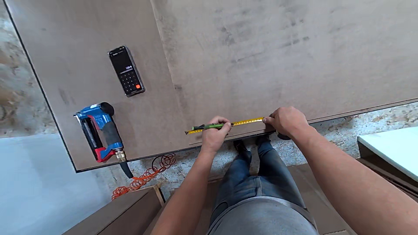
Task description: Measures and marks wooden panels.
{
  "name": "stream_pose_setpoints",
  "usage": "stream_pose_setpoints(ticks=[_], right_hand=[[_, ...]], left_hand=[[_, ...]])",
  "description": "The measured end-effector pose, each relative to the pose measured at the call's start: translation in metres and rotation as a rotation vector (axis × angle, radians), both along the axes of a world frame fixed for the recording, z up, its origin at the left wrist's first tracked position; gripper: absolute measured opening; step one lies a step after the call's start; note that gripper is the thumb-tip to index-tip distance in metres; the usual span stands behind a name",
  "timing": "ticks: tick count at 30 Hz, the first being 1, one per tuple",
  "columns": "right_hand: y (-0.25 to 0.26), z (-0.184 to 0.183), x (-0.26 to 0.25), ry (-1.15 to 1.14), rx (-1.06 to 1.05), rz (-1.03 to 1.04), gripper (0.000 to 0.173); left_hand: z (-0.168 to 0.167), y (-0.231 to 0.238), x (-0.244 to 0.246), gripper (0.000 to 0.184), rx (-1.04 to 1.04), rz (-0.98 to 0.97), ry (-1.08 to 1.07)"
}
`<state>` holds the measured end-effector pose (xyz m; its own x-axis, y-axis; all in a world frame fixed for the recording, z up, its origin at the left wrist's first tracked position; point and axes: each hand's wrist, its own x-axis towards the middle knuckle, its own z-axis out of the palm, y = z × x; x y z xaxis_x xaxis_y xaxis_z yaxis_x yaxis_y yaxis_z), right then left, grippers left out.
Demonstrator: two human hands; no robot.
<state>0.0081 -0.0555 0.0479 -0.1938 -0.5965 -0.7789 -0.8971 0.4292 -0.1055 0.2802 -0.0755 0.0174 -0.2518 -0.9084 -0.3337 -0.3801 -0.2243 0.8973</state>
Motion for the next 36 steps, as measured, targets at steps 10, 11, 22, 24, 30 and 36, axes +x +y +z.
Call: stream_pose_setpoints(ticks=[10,11,22,24,30,36], right_hand=[[-0.006,0.009,0.001,-0.001,0.04,0.03,0.058],[-0.007,0.011,0.0,-0.008,0.047,0.041,0.058],[0.047,-0.004,-0.269,-0.032,-0.075,0.104,0.062],[0.067,-0.013,-0.351,-0.002,-0.09,0.09,0.063],[0.107,-0.06,-0.48,0.026,-0.118,0.024,0.07],[0.099,-0.036,-0.462,0.025,-0.083,0.104,0.067]], left_hand=[[-0.003,0.058,-0.009,0.033,-0.541,-0.334,-0.599],[-0.004,0.062,-0.014,0.033,-0.539,-0.326,-0.632],[0.014,0.067,-0.06,0.038,-0.325,-0.216,-0.919],[0.014,0.065,-0.066,0.035,-0.331,-0.186,-0.968],[0.018,0.068,-0.074,0.039,-0.251,-0.137,-0.984],[0.023,0.071,-0.084,0.043,-0.184,-0.081,-0.981]])
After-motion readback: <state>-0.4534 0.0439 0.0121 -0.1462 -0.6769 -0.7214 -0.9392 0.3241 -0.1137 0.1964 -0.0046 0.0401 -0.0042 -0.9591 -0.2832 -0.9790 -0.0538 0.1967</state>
